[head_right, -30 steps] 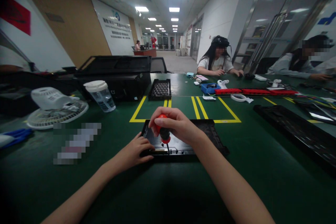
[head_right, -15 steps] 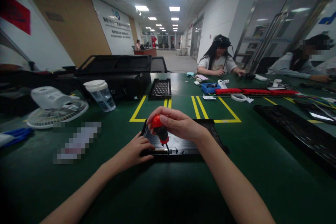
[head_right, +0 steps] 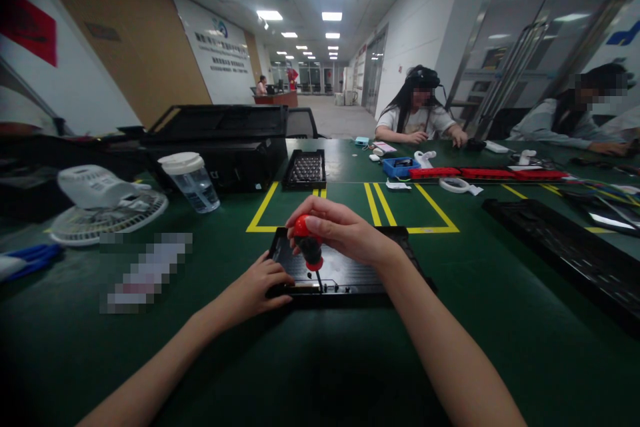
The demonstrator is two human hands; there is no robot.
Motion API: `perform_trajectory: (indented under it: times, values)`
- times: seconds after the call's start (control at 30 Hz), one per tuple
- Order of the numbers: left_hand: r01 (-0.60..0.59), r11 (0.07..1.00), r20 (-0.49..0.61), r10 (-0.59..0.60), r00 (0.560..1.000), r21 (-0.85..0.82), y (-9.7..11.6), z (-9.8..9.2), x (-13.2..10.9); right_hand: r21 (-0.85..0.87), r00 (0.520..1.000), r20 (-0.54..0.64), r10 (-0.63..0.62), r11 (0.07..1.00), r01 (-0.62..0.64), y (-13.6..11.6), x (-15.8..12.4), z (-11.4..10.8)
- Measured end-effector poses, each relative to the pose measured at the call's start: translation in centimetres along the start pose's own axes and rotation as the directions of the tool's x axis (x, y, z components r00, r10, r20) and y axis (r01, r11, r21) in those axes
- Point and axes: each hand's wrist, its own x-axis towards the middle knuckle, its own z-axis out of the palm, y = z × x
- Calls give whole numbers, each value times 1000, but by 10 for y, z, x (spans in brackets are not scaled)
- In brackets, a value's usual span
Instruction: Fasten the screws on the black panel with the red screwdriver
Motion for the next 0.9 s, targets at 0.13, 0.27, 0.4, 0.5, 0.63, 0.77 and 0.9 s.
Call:
perform_trajectory:
  times: [0.13, 0.27, 0.4, 0.5, 0.63, 0.77, 0.9]
  values:
    - [-2, 1000, 0, 2, 1000, 0, -1, 1, 0, -31, 999, -32, 1, 1000, -2, -1, -1, -1]
    - [2, 1000, 0, -2, 1000, 1, -1, 1, 0, -82, 999, -50, 5, 997, -9, -1, -2, -1]
    - [4, 1000, -1, -4, 1000, 5, -2, 2, 0, -111, 999, -52, 4, 994, -10, -2, -2, -1]
    - [6, 1000, 3, -6, 1000, 2, -2, 2, 0, -124, 998, -64, 2, 992, -10, -2, -1, -1]
    - [3, 1000, 10, -3, 1000, 1, -1, 1, 0, -132, 997, -77, -8, 991, -2, -2, -1, -2]
    - [3, 1000, 10, -3, 1000, -6, -1, 2, 0, -132, 997, -73, -9, 991, -1, -1, -1, -3]
    - [4, 1000, 10, -4, 1000, 1, -2, 2, 0, -136, 998, -68, -8, 991, -1, 0, -1, -3]
